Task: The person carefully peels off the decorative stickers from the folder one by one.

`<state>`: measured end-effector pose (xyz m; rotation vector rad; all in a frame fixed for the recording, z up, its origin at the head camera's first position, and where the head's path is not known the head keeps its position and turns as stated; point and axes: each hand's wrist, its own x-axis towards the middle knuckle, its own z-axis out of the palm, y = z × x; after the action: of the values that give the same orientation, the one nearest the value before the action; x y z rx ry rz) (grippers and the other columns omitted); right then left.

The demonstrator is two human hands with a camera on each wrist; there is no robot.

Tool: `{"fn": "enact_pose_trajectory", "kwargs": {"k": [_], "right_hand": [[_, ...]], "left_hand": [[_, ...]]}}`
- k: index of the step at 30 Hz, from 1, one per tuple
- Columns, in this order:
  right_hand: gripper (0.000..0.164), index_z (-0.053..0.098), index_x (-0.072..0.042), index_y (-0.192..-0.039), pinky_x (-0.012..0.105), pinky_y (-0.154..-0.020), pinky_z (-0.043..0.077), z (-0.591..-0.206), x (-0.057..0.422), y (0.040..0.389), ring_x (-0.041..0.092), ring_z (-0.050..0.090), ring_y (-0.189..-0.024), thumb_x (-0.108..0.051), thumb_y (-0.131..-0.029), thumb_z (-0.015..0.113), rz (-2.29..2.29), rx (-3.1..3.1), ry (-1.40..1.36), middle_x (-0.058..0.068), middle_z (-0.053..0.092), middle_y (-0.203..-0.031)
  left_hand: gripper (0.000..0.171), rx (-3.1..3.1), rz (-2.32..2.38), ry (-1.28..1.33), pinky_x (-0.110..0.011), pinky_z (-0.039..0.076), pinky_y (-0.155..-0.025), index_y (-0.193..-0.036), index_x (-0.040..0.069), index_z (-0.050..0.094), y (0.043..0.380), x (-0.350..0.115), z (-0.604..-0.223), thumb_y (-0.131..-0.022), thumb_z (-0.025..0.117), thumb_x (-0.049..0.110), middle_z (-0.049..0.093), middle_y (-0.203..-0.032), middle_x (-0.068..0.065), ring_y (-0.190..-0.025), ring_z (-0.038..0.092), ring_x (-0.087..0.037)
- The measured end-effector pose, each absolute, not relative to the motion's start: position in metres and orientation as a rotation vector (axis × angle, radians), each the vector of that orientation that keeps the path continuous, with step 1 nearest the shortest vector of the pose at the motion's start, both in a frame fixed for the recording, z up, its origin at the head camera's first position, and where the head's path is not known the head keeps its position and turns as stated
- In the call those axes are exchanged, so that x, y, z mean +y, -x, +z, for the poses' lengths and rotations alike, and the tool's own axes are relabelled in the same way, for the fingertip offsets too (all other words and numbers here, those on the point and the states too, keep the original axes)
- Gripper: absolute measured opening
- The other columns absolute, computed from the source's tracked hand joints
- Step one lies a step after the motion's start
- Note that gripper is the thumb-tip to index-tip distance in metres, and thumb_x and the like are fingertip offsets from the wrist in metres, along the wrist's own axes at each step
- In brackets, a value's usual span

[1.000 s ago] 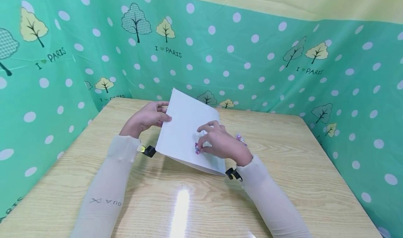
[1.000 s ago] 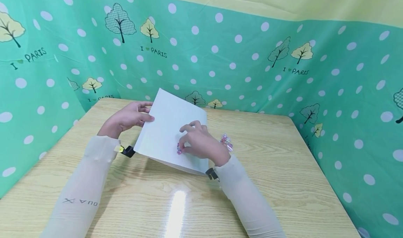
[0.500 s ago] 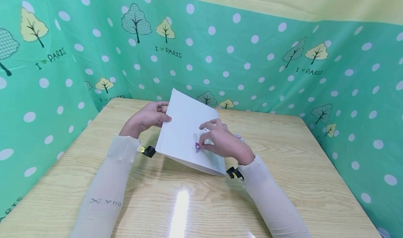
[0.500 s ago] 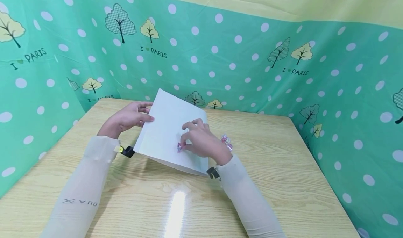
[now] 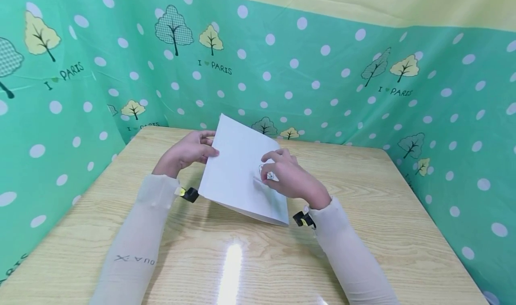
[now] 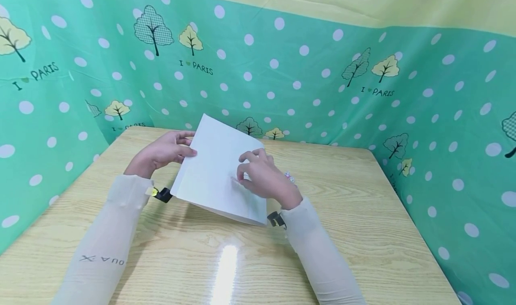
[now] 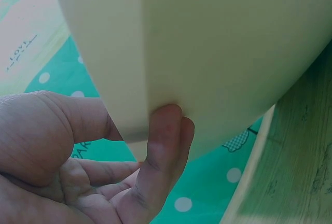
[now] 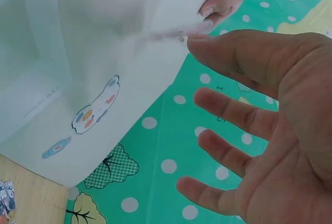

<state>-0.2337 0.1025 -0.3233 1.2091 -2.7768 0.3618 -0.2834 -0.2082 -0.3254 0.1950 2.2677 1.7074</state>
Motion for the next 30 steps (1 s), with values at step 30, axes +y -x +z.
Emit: {"fn": "enact_pose_trajectory", "kwargs": {"k": [30], "right_hand": [[0.012, 0.073, -0.018, -0.084, 0.081, -0.107, 0.02, -0.338, 0.163, 0.278, 0.055, 0.014, -0.147, -0.02, -0.096, 0.073, 0.401, -3.023, -0.639, 0.021, 0.028, -0.164]], "left_hand": [[0.079, 2.274, 1.698, -0.201, -0.039, 0.06, -0.08, -0.162, 0.003, 0.021, 0.283, -0.209, -0.325, -0.096, 0.064, -0.001, 0.055, -0.125, -0.021, -0.095, 0.07, -0.027]]}}
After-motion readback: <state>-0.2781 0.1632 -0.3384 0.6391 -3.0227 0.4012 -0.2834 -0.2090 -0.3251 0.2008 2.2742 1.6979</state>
